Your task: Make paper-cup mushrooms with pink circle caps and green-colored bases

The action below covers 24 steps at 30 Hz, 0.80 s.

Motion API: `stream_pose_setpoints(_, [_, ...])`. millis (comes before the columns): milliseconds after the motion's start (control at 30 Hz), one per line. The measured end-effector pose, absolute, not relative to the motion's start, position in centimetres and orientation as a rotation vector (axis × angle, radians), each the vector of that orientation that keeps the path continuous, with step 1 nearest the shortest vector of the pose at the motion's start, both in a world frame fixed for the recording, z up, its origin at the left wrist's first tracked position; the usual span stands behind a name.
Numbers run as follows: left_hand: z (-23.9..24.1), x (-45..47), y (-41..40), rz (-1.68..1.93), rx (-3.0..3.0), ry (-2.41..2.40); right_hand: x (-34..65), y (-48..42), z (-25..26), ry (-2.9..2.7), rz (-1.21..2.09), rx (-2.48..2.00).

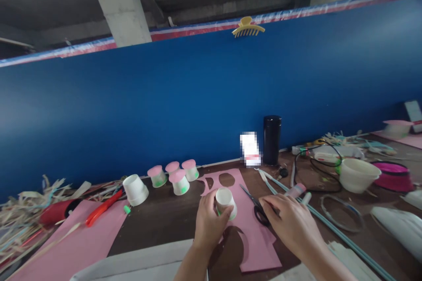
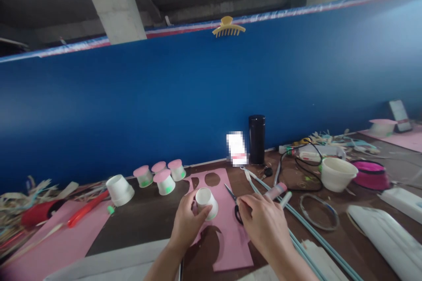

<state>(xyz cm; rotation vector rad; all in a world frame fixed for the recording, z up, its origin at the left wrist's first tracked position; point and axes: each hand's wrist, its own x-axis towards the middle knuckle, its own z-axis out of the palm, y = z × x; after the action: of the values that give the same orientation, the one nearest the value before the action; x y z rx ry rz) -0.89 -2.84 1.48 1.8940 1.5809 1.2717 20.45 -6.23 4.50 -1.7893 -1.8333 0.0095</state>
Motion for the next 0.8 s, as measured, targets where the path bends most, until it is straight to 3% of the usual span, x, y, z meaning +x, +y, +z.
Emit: stream_pose_setpoints(800, [2.16, -1.65, -2.64, 1.17, 1.658, 1.453, 19.93, -6.7, 5.11, -1.846, 0.044, -1.767])
